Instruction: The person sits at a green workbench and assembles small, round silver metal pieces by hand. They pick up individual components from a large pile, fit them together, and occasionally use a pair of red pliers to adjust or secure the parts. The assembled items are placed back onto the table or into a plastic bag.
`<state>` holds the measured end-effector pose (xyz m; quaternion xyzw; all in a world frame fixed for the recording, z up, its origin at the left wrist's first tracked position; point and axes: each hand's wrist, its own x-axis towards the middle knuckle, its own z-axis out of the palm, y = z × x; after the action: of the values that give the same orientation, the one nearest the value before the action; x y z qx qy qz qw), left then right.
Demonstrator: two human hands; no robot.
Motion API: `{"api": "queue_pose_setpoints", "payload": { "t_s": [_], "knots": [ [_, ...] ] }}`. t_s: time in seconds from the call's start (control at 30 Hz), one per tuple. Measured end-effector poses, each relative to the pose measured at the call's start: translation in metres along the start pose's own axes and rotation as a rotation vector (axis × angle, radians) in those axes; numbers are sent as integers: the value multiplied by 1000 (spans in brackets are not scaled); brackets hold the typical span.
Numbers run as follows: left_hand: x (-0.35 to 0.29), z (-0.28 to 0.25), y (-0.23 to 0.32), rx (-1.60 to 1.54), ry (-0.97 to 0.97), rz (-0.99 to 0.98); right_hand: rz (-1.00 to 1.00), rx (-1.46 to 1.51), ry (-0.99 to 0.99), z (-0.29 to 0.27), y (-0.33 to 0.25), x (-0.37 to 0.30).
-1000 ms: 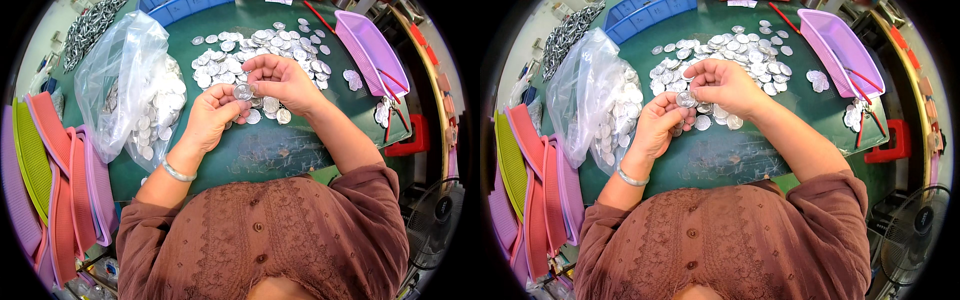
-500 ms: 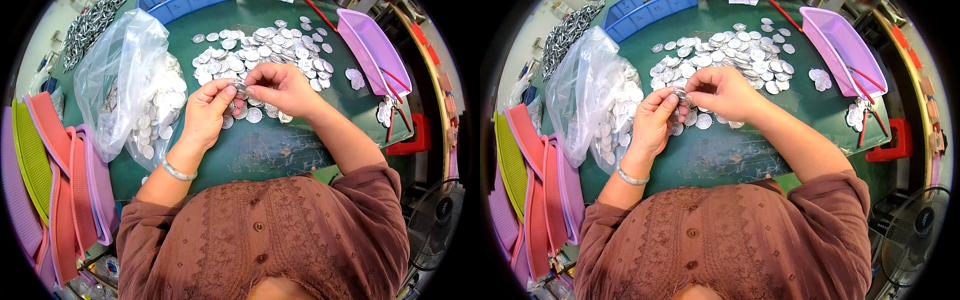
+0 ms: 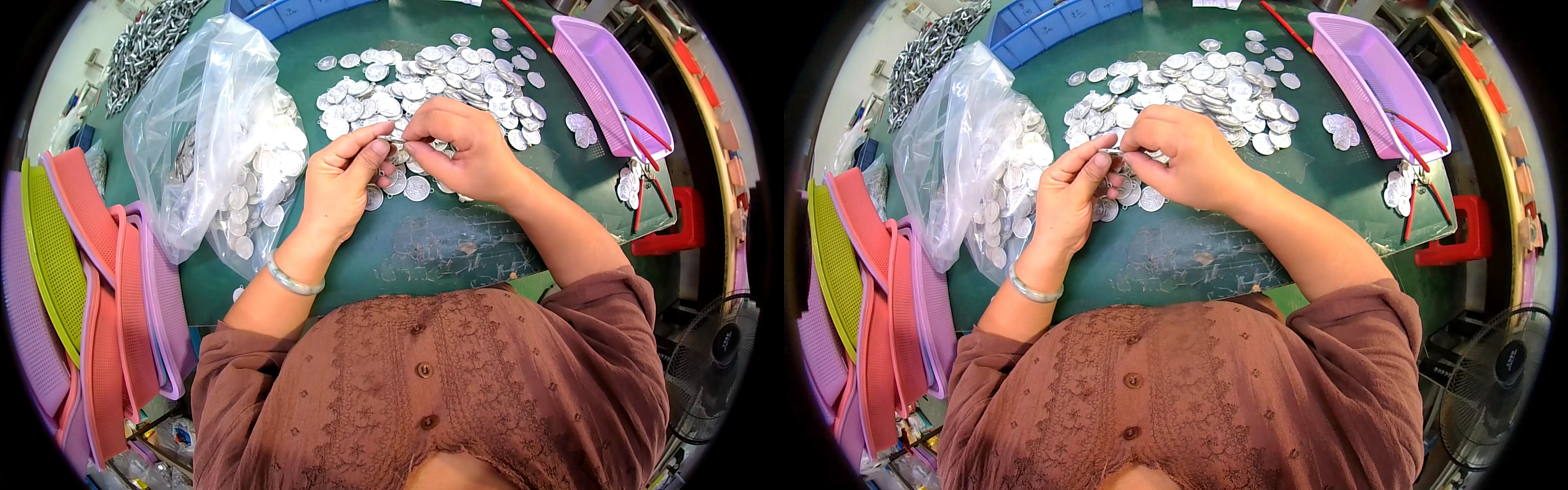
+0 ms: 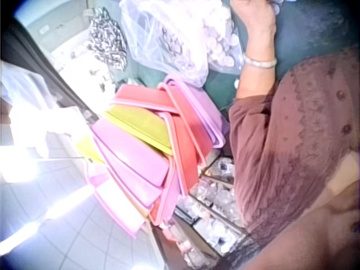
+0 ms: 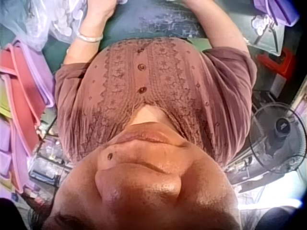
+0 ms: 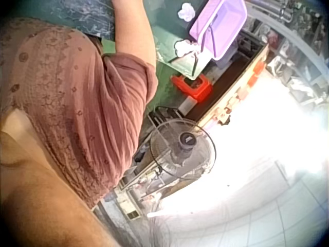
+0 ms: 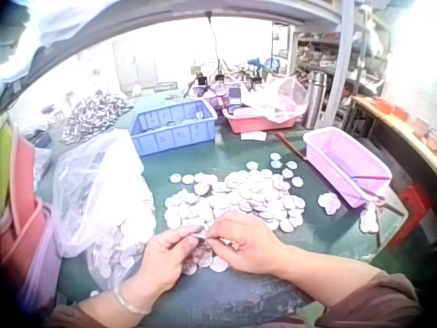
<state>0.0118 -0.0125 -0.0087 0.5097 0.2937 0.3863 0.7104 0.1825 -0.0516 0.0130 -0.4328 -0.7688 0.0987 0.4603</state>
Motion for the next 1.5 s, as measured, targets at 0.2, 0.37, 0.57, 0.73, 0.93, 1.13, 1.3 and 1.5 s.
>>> {"api": "queue_pose_setpoints", "payload": {
  "t_s": [0.2,0.37,0.57,0.73,0.93,1.13,1.3,1.5],
  "knots": [
    [-1,3,2,-4,-1,16,-50,-61,5,0,0,0],
    [-1,2,1,65,-36,40,-83,-91,7,0,-1,1],
    [-2,-1,0,171,-96,108,-87,-83,13,1,-1,1],
    [-2,-1,-2,202,-95,137,-90,-96,12,1,-1,1],
    [-1,-1,-1,267,-78,109,-98,-100,25,2,-1,0],
    [-6,5,5,329,-46,99,-14,-51,-7,4,-1,-1],
    [-6,2,3,327,-87,85,201,172,-52,4,-1,-5],
    [-6,1,3,393,-106,84,241,231,-65,3,-1,-5]
  ]
}}
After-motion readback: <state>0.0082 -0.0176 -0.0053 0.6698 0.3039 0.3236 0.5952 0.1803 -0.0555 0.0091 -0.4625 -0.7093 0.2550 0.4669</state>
